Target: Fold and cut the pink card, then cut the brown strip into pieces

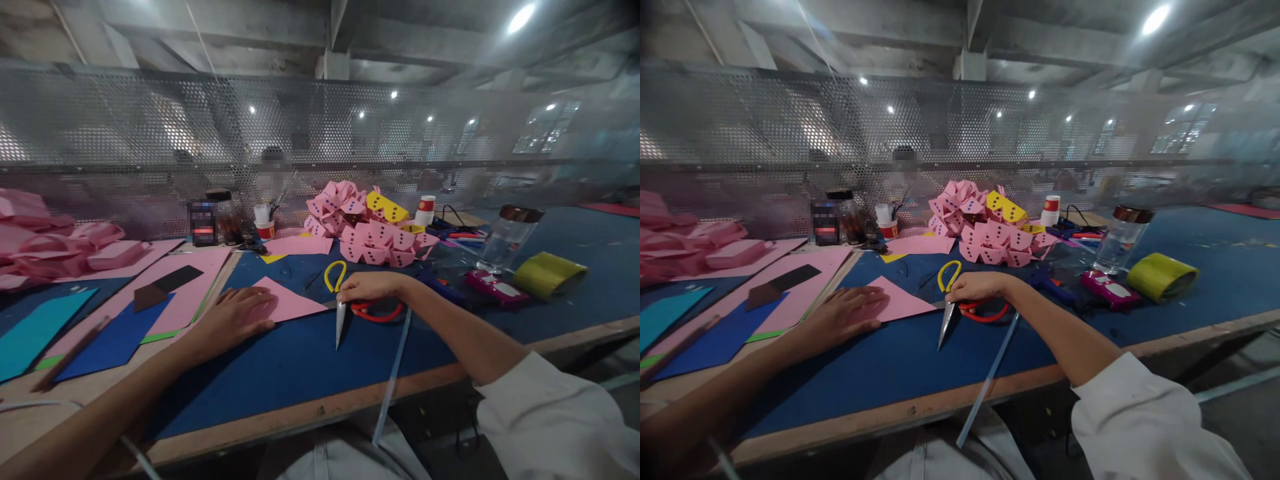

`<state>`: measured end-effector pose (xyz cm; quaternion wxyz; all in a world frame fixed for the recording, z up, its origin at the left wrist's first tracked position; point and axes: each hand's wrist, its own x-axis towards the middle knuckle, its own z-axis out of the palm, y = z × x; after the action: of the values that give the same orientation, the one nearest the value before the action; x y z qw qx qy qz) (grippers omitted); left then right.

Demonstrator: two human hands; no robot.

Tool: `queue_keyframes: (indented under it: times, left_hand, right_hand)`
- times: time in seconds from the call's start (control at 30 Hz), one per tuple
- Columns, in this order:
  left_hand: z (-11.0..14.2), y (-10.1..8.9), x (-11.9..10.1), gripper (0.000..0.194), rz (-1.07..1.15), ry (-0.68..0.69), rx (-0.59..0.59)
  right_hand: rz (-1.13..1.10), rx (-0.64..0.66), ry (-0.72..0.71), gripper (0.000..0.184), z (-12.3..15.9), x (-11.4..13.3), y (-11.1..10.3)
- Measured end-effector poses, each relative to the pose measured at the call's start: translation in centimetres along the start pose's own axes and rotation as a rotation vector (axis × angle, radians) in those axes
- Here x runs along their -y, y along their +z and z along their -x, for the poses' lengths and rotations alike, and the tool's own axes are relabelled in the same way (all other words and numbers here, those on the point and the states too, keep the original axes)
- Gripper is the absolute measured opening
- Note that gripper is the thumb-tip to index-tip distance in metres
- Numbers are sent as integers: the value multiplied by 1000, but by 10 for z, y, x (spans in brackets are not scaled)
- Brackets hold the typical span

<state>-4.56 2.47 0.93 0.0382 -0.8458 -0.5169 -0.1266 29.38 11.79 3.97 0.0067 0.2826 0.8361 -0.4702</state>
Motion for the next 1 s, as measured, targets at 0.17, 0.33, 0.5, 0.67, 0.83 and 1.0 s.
queue_keyframes:
  times: [0.17, 0.33, 0.5, 0.67, 0.83, 1.0]
  left_hand:
    - [-12, 6, -1, 65, 10, 67, 63]
    - [-15, 11, -5, 55, 89, 117, 117]
    - [-11, 10, -4, 49, 107, 118, 148]
    - [-13, 14, -1, 49, 81, 117, 148]
    - [-15, 18, 2, 49, 67, 105, 171]
    - [-15, 16, 0, 49, 63, 106, 152]
  right_hand:
    - [97, -15, 1, 39, 2, 6, -1]
    - [141, -20, 15, 38, 2, 10, 0]
    - [162, -55, 46, 38, 3, 15, 4]
    - [168, -74, 63, 38, 2, 16, 8]
    - [199, -84, 62, 37, 0, 13, 8]
    - [181, -66, 68, 38, 2, 13, 9]
